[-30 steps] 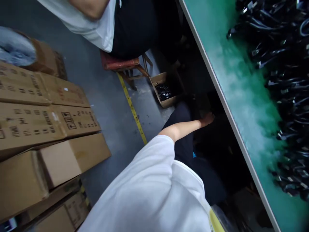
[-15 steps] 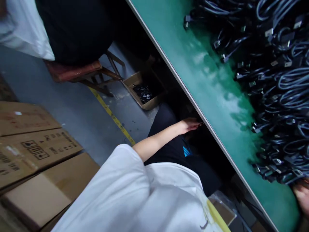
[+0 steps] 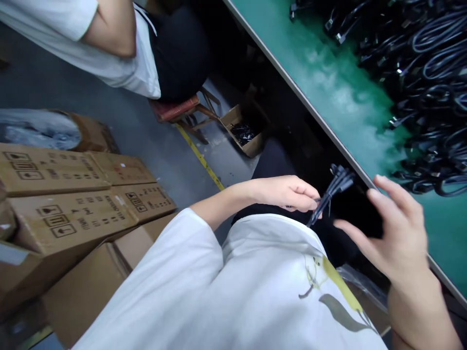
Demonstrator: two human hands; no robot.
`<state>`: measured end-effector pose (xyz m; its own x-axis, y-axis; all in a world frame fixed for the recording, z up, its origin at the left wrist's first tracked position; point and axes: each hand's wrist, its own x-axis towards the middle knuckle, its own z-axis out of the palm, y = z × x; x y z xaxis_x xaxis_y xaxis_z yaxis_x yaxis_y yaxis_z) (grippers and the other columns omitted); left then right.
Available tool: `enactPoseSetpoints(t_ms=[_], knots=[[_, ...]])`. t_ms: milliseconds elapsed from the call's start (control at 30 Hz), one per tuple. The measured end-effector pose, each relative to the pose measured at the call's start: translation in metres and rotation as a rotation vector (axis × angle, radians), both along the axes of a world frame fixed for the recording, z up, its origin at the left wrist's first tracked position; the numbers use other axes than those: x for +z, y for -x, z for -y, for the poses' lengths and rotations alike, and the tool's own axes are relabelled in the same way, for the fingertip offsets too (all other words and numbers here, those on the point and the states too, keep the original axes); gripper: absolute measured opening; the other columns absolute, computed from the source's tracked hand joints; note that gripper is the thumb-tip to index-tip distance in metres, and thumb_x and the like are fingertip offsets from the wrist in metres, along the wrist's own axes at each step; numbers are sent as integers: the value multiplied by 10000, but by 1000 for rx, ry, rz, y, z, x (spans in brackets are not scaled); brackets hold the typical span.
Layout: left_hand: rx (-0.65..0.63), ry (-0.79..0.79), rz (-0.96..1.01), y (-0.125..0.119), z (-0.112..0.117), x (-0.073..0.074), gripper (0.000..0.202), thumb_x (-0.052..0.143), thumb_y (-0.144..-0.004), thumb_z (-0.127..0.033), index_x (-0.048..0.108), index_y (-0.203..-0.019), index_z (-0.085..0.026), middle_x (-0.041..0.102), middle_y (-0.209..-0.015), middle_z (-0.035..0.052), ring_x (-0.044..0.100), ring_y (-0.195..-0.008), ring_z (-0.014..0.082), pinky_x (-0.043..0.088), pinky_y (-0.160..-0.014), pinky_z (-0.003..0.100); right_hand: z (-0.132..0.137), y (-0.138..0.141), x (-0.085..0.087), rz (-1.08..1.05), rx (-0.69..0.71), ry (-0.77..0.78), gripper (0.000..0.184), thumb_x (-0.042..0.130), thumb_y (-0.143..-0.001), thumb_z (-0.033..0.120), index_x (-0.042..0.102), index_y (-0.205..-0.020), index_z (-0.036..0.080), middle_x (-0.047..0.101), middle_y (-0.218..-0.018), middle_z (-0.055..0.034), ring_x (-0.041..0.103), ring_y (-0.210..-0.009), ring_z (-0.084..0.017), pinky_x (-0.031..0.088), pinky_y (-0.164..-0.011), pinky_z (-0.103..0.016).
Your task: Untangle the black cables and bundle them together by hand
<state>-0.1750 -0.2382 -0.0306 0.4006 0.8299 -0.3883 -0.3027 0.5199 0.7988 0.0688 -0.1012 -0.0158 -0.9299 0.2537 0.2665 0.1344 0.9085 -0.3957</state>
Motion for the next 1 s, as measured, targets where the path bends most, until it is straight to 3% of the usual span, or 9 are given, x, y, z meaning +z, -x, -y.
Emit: enactPoseSetpoints(t_ms=[67, 133, 233, 300, 367, 433, 533, 767, 1000], knots=[[-138, -54, -39, -6, -3, 8, 170, 651, -833, -278, 730, -793, -134, 511, -600, -24, 390, -501, 61, 291, -478, 209, 12, 17, -10, 3, 78, -185, 617, 703, -891, 240, 447, -1452, 224, 569, -1396, -200, 527, -1303, -415, 254, -1134, -690], [-172, -66, -27, -13, -5, 13, 201, 669, -842, -328, 718, -818, -134, 490, -579, -36, 406, -488, 62, 321, -483, 207, 16, 22, -14, 31, 153, -191, 445, 591, -941, 167, 503, -1376, 194, 688, -1199, -159, 649, -1126, -333, 296, -1133, -633], [83, -50, 38, -22, -4, 15, 320, 644, -890, -437, 652, -1061, -166, 553, -658, -41, 468, -476, 54, 375, -474, 185, 17, 9, -14, 13, 68, -144, 229, 510, -969, 131, 582, -1183, 169, 713, -897, -96, 680, -854, -253, 509, -899, -435], [283, -105, 79, -28, 0, 13, 425, 662, -874, -504, 606, -1154, -188, 644, -807, 6, 581, -551, 73, 450, -511, 189, 18, -4, -12, -1, -82, -187, 132, 541, -971, 143, 600, -1084, 173, 698, -844, -85, 653, -779, -241, 505, -745, -375], [358, -166, 95, -34, 4, 11, 460, 743, -814, -496, 633, -1124, -175, 681, -877, 45, 661, -679, 110, 521, -610, 208, 21, -14, -9, 3, -178, -229, 78, 575, -968, 158, 606, -1037, 177, 688, -815, -71, 626, -723, -224, 473, -689, -358], [412, -184, 32, -41, 7, 10, 374, 807, -780, -381, 680, -1057, -165, 694, -854, 41, 673, -734, 110, 541, -693, 208, 24, -18, -6, -5, -224, -275, 55, 592, -965, 165, 610, -1016, 176, 669, -778, -62, 612, -702, -221, 454, -682, -358], [516, -183, -45, -49, 7, 12, 221, 793, -800, -271, 719, -976, -157, 718, -860, 35, 675, -710, 91, 545, -678, 194, 28, -19, -3, -31, -239, -304, 58, 606, -954, 149, 616, -1009, 161, 650, -750, -66, 610, -705, -228, 448, -693, -363], [571, -148, -6, -51, 2, 16, 215, 801, -786, -259, 723, -942, -133, 753, -901, 61, 713, -712, 114, 564, -637, 199, 30, -19, -8, -57, -222, -241, 89, 580, -955, 115, 616, -1030, 148, 659, -763, -70, 621, -727, -230, 472, -714, -362], [562, -98, 11, -49, 0, 11, 271, 817, -770, -303, 712, -947, -126, 759, -891, 69, 714, -700, 121, 571, -646, 216, 30, -19, -12, -47, -214, -133, 76, 590, -964, 145, 618, -1035, 151, 696, -835, -71, 644, -738, -217, 480, -718, -357]])
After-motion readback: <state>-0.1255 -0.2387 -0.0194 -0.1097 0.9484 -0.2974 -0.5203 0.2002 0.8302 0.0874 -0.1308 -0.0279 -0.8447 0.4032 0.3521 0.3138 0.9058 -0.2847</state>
